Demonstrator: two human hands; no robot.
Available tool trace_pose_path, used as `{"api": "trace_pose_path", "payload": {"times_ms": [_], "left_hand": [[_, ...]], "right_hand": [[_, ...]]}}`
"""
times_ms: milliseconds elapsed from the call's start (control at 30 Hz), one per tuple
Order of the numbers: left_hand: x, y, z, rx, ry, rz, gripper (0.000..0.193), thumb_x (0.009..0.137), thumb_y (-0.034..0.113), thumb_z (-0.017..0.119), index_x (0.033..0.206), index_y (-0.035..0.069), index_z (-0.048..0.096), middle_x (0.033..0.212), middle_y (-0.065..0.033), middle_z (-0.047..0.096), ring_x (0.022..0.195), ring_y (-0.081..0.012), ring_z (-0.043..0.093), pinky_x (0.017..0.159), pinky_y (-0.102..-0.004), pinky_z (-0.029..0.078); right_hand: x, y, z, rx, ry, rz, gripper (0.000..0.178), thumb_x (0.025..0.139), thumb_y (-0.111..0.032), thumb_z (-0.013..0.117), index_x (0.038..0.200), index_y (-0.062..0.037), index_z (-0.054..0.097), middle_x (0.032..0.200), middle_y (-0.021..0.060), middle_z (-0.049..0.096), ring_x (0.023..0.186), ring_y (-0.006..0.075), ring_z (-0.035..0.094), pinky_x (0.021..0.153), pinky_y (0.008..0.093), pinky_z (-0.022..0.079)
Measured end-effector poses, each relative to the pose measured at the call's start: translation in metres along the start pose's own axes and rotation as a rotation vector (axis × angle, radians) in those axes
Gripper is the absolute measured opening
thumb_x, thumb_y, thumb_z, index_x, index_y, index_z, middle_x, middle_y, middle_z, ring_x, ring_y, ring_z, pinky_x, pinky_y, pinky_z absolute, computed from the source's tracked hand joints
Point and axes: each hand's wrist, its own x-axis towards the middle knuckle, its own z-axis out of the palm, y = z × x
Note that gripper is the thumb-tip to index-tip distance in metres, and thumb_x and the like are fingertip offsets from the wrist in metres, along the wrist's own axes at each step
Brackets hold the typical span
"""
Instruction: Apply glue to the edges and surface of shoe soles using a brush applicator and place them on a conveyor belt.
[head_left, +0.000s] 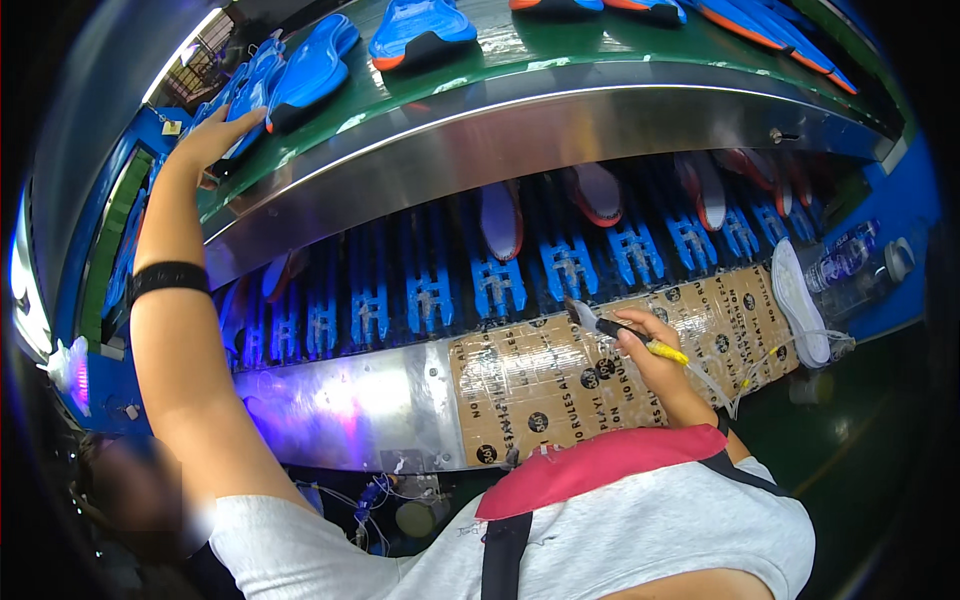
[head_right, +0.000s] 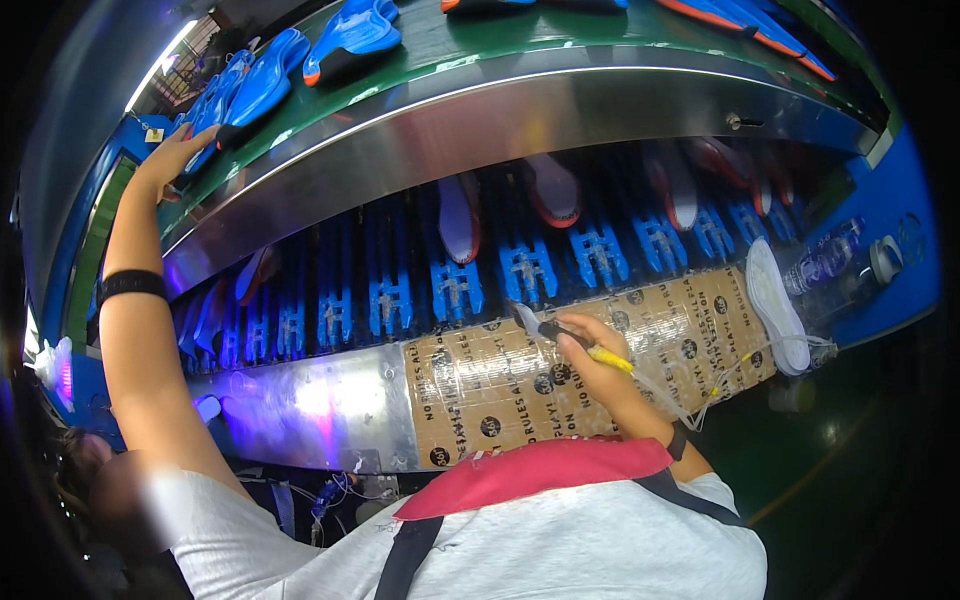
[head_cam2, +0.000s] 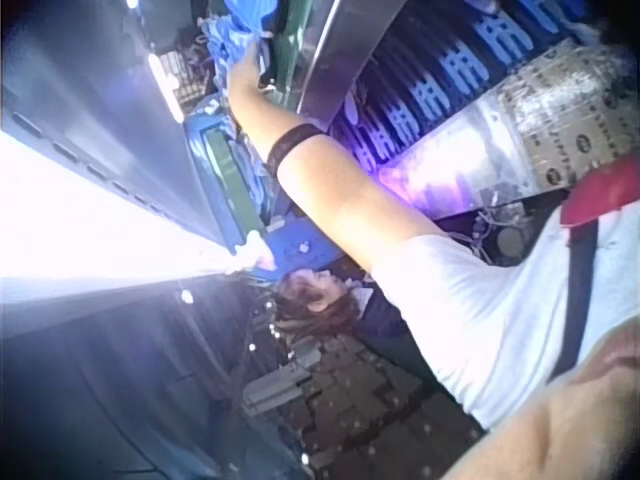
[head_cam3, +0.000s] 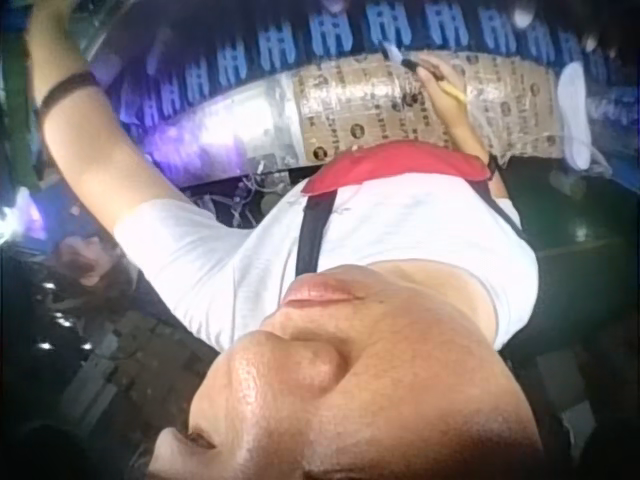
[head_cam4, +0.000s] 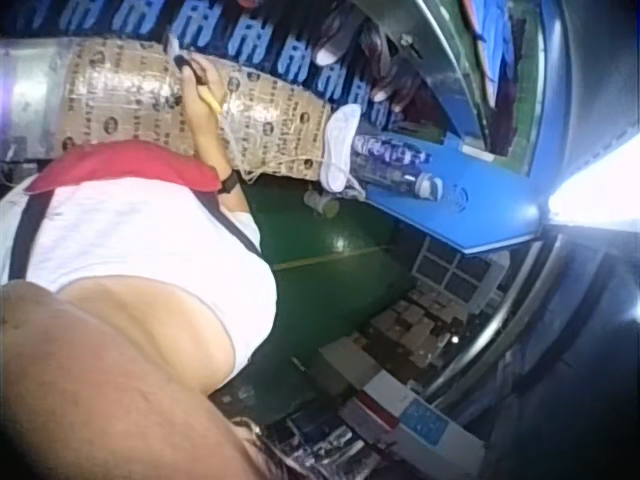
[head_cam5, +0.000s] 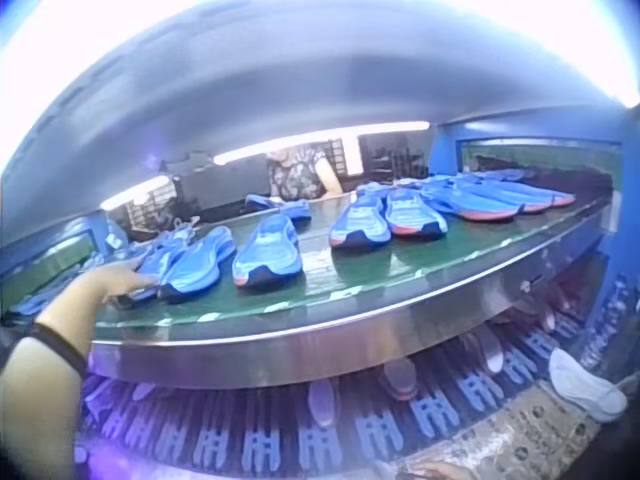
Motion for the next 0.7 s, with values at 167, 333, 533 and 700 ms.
{"api": "trace_pose_path", "payload": {"times_ms": [167, 333, 533, 700], "left_hand": [[0.013, 0.005, 0.002, 0.06, -0.003, -0.134, 0.1, 0.062, 0.063, 0.062, 0.14, 0.02, 0.017, 0.138, -0.0187, 0.029, 0.112, -0.0428, 0.042, 0.078, -0.0527, 0.043], [0.024, 0.001, 0.006, 0.028, -0.035, -0.098, 0.098, 0.062, 0.06, 0.064, 0.139, 0.022, 0.017, 0.14, -0.0227, 0.021, 0.121, -0.0463, 0.03, 0.092, -0.0583, 0.03], [0.034, -0.064, -0.014, 0.027, 0.06, 0.073, 0.085, 0.061, 0.044, 0.064, 0.131, 0.003, 0.036, 0.125, -0.0207, 0.045, 0.114, -0.0318, 0.045, 0.093, -0.0392, 0.035], [0.048, -0.156, -0.037, 0.231, 0.254, 0.039, 0.085, 0.064, 0.042, 0.064, 0.131, -0.001, 0.034, 0.12, -0.023, 0.049, 0.108, -0.0305, 0.05, 0.092, -0.0346, 0.037]], "right_hand": [[-0.004, 0.002, -0.015, -0.028, 0.074, 0.041, 0.026, 0.083, -0.011, 0.056, 0.106, 0.0002, 0.055, 0.078, 0.0046, 0.061, 0.067, 0.0058, 0.055, 0.058, 0.0183, 0.043], [0.001, -0.002, -0.013, 0.005, 0.094, 0.084, 0.026, 0.082, -0.011, 0.056, 0.106, -0.0001, 0.055, 0.076, 0.0045, 0.061, 0.066, 0.0054, 0.055, 0.058, 0.018, 0.043], [0.001, -0.003, -0.012, 0.071, 0.042, 0.092, 0.027, 0.082, -0.01, 0.057, 0.107, 0.0015, 0.053, 0.088, 0.008, 0.061, 0.078, 0.0101, 0.057, 0.069, 0.0221, 0.046], [0.005, 0.009, -0.009, 0.073, 0.025, 0.102, 0.027, 0.082, -0.009, 0.057, 0.107, 0.0003, 0.054, 0.086, 0.0066, 0.061, 0.075, 0.0085, 0.057, 0.067, 0.0208, 0.046]]}}
